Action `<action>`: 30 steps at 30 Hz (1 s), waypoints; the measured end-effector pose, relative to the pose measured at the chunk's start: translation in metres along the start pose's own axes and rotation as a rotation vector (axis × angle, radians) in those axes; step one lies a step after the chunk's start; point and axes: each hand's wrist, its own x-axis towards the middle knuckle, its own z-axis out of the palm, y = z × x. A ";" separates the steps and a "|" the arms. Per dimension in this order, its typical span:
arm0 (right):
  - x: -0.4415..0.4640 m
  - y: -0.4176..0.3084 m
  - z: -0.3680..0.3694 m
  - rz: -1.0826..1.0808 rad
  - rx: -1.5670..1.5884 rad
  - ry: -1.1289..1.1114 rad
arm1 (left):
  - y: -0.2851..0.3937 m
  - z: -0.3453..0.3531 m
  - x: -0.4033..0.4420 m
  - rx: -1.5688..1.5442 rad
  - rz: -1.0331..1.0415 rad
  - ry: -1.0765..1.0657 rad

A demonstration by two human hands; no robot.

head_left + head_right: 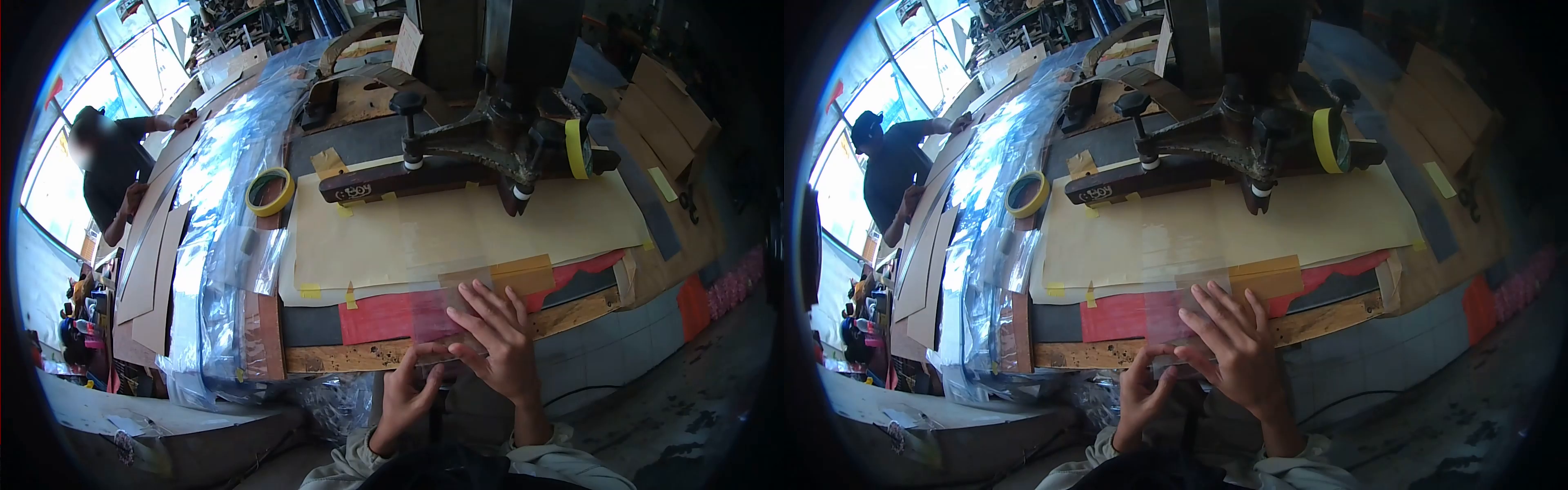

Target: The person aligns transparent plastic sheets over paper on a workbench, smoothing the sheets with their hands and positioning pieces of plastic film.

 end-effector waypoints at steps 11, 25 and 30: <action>0.000 0.000 0.018 -0.024 -0.132 0.144 | -0.003 -0.002 0.001 -0.049 -0.017 -0.026; 0.000 0.001 0.020 -0.031 -0.134 0.153 | -0.006 -0.003 0.000 -0.043 -0.033 -0.042; 0.000 0.000 0.020 -0.029 -0.139 0.155 | -0.009 -0.003 0.000 -0.039 -0.030 -0.038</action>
